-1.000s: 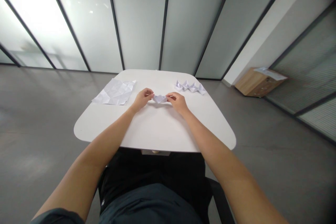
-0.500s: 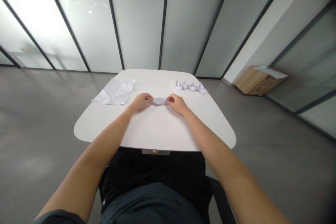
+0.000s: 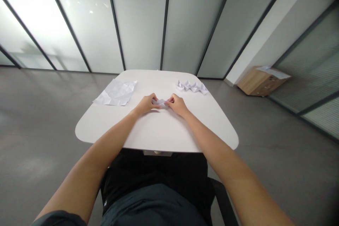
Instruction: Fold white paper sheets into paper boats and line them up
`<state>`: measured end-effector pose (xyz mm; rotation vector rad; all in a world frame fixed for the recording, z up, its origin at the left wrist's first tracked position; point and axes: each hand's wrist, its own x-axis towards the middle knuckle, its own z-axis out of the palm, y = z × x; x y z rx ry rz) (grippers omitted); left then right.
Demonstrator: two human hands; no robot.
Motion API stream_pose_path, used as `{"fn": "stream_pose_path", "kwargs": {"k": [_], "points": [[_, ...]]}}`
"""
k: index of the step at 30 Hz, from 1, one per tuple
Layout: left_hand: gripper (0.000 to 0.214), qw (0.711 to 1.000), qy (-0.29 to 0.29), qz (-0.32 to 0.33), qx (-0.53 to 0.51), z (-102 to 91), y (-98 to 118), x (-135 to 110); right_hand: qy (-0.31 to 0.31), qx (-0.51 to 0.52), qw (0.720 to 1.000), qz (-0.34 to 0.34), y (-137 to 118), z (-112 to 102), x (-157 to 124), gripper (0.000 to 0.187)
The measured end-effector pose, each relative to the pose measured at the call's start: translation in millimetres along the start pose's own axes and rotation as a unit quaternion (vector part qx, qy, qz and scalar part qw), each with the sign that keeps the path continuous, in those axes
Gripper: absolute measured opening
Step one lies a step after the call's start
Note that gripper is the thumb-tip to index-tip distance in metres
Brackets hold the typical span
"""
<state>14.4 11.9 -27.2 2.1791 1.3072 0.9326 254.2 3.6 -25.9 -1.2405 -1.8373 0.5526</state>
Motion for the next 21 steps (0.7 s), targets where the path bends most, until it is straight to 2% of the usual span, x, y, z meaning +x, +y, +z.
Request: {"fn": "stream_pose_path", "kwargs": {"k": [5, 11, 21], "points": [[0.045, 0.998, 0.041, 0.004, -0.050, 0.9, 1, 0, -0.010, 0.047, 0.999, -0.001, -2, 1, 0, 0.017], [0.039, 0.997, 0.033, 0.000, -0.067, -1.2, 14, -2, -0.042, 0.030, 0.997, -0.061, -2, 4, 0, 0.041], [0.037, 0.998, 0.026, -0.021, -0.045, -2.1, 19, -3, -0.050, -0.013, 0.996, -0.066, -6, 8, -1, 0.022]]}}
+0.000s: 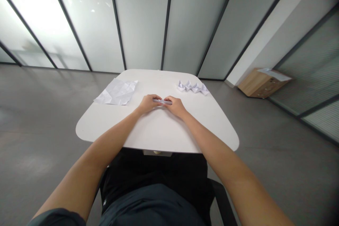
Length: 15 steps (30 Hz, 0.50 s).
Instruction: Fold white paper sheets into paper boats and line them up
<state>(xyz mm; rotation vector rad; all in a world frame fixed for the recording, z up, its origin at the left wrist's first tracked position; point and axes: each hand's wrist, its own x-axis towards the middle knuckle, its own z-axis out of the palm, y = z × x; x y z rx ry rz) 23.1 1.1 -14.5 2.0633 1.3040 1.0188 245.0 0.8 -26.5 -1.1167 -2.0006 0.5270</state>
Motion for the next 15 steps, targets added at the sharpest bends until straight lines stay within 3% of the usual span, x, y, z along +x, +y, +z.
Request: {"fn": "stream_pose_path", "kwargs": {"k": [8, 15], "points": [[0.045, 0.999, -0.004, -0.040, -0.022, 2.6, 3, 0, 0.019, 0.000, 1.000, -0.003, 2, 1, 1, 0.015], [0.042, 1.000, -0.006, 0.015, 0.016, -0.7, -9, 2, -0.012, 0.026, 1.000, 0.006, 8, -11, 2, 0.031]]}}
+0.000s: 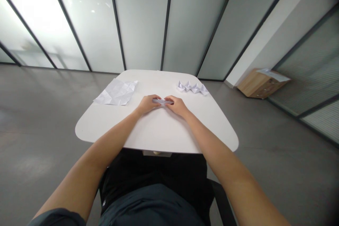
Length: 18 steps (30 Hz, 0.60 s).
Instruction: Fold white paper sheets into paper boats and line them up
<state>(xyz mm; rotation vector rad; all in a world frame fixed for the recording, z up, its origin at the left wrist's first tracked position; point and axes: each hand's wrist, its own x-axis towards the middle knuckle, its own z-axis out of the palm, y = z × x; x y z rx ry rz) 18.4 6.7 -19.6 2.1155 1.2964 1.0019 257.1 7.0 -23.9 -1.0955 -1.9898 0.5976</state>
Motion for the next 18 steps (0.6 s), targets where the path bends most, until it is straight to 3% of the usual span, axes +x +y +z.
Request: {"fn": "stream_pose_path", "kwargs": {"k": [4, 10, 14, 18], "points": [[0.053, 1.000, -0.003, 0.001, -0.006, -0.5, -11, 1, 0.010, 0.000, 1.000, 0.022, 9, -14, -1, 0.027], [0.046, 0.999, -0.016, -0.004, 0.028, -0.5, -12, 2, -0.007, -0.018, 1.000, 0.018, 15, -20, -2, 0.016], [0.034, 0.996, -0.043, 0.022, 0.081, -13.6, -19, 4, -0.007, -0.024, 0.999, 0.023, 17, -18, -1, 0.015], [0.035, 0.996, -0.063, 0.011, 0.057, -29.5, -33, 6, 0.004, -0.013, 1.000, 0.018, 21, -18, -1, 0.014]]}}
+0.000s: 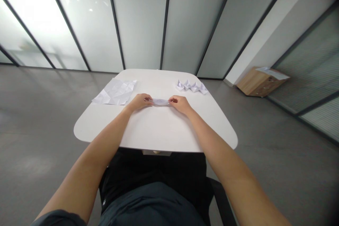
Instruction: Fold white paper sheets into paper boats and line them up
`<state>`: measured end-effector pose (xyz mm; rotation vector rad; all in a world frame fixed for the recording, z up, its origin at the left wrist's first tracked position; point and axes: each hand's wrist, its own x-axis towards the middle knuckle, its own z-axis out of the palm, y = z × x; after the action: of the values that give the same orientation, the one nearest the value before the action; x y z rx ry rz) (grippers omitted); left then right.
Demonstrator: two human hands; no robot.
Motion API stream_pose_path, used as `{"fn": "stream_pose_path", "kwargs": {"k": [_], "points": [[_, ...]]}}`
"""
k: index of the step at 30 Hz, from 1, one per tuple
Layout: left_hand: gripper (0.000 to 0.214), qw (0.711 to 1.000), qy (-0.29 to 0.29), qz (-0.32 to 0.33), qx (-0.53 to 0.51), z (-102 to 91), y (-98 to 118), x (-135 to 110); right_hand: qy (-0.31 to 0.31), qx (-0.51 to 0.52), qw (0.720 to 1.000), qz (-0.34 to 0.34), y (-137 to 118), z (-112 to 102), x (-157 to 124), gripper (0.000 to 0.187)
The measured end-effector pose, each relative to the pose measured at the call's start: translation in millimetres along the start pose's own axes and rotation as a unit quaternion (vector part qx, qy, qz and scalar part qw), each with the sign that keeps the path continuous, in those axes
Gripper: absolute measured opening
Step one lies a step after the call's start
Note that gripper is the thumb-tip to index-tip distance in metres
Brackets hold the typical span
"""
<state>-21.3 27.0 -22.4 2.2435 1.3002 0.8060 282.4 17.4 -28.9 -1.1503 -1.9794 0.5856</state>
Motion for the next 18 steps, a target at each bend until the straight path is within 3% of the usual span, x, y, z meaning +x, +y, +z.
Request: {"fn": "stream_pose_path", "kwargs": {"k": [9, 12, 14, 18], "points": [[0.032, 1.000, -0.006, 0.006, 0.003, 1.8, -1, -2, 0.008, -0.009, 1.000, 0.003, 0, -1, -1, 0.013], [0.054, 0.997, 0.021, 0.011, -0.072, 2.9, 0, -2, 0.016, -0.018, 1.000, 0.002, 6, -5, 1, 0.013], [0.064, 0.995, 0.040, 0.002, -0.096, 1.7, 0, -2, 0.037, -0.030, 0.999, 0.004, 13, -14, 2, 0.014], [0.037, 0.999, 0.032, -0.016, -0.007, -1.9, -1, -3, 0.115, -0.105, 0.988, 0.020, 35, -49, 3, 0.016]]}}
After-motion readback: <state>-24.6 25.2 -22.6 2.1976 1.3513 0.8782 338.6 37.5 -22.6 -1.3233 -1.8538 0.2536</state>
